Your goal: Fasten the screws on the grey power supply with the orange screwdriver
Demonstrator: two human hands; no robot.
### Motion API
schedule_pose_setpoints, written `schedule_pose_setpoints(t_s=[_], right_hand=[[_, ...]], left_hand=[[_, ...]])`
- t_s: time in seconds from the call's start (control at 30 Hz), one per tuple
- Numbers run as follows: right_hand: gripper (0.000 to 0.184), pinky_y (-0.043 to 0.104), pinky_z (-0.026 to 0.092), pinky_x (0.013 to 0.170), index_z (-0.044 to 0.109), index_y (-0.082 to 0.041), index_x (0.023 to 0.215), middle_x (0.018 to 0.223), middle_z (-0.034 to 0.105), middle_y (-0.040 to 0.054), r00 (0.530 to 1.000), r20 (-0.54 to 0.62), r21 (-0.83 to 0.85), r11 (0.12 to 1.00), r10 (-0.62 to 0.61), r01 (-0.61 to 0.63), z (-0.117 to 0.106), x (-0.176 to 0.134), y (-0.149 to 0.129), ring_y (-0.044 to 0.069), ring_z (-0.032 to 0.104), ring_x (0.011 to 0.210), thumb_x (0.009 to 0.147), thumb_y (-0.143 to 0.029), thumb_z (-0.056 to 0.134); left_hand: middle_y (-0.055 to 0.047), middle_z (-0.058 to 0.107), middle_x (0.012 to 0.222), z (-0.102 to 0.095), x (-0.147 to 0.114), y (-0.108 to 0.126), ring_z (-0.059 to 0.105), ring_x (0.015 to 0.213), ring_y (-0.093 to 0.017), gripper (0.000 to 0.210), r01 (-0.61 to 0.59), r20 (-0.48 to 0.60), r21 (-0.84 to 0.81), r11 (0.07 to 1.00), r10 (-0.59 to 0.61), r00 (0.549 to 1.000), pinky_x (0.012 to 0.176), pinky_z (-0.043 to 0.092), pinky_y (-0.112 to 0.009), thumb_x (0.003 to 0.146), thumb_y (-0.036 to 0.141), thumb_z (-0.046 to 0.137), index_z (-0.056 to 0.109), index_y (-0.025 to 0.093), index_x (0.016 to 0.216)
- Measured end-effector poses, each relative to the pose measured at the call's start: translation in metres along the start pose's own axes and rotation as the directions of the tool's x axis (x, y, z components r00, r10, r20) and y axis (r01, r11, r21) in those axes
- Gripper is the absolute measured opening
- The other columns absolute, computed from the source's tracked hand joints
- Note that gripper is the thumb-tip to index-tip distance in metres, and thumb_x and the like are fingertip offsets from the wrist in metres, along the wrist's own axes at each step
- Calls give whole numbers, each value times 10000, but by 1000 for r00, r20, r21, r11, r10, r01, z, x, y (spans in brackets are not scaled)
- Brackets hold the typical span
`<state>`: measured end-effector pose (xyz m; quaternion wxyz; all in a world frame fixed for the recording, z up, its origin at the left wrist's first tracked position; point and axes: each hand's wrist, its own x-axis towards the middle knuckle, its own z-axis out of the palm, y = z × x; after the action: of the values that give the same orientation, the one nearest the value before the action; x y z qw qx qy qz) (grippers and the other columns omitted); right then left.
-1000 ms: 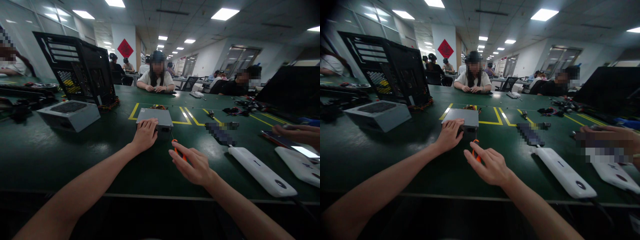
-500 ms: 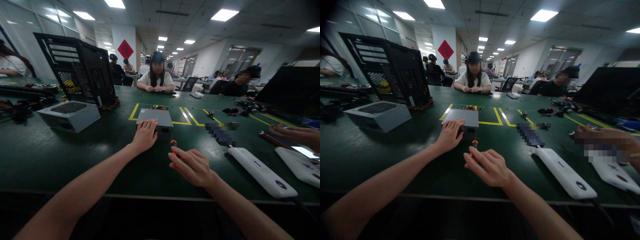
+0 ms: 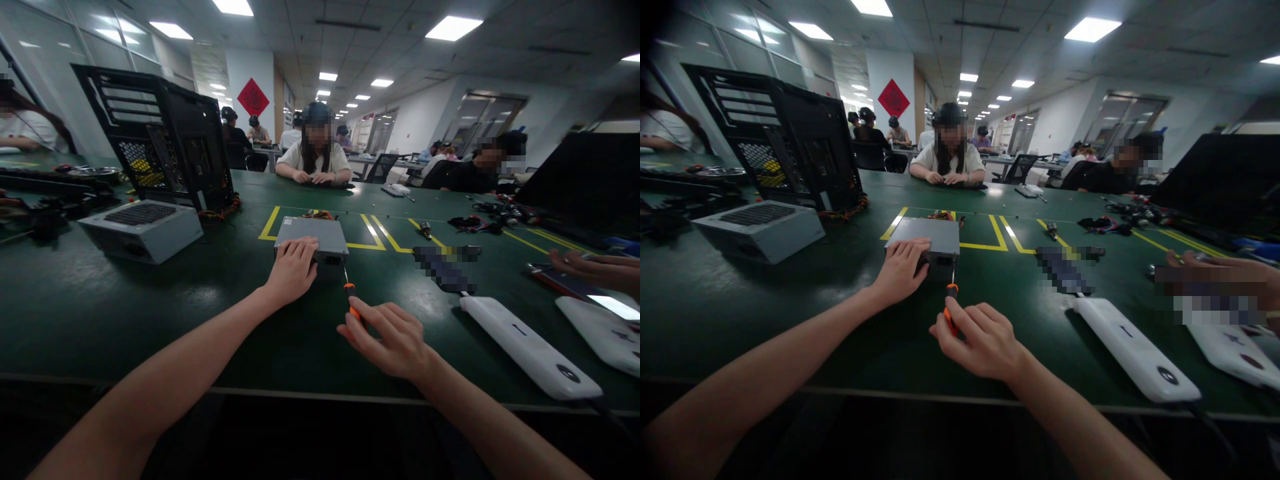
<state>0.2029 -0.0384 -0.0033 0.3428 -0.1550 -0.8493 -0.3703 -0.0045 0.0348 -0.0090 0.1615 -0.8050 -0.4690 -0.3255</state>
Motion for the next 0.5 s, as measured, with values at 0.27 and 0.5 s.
schedule_pose_setpoints(t_s=[0.27,0.5], right_hand=[[89,244,387,587,582,-215,873,840,593,59,996,46,-65,995,80,-77,1,3,-2,116,513,637,796,-242,545],[208,233,387,583,539,-202,995,918,624,88,998,60,-112,994,7,0,2,0,-1,107,531,640,790,-176,565]], left_hand=[[-83,490,1263,0,0,-1,404,1189,-223,325,3,6,5,1000,-3,1000,993,275,-397,807,196,450,438,169,1130],[-86,490,1265,0,0,0,401,1195,-222,328,7,5,-8,1000,-7,1000,992,275,-403,805,192,449,439,178,1132]])
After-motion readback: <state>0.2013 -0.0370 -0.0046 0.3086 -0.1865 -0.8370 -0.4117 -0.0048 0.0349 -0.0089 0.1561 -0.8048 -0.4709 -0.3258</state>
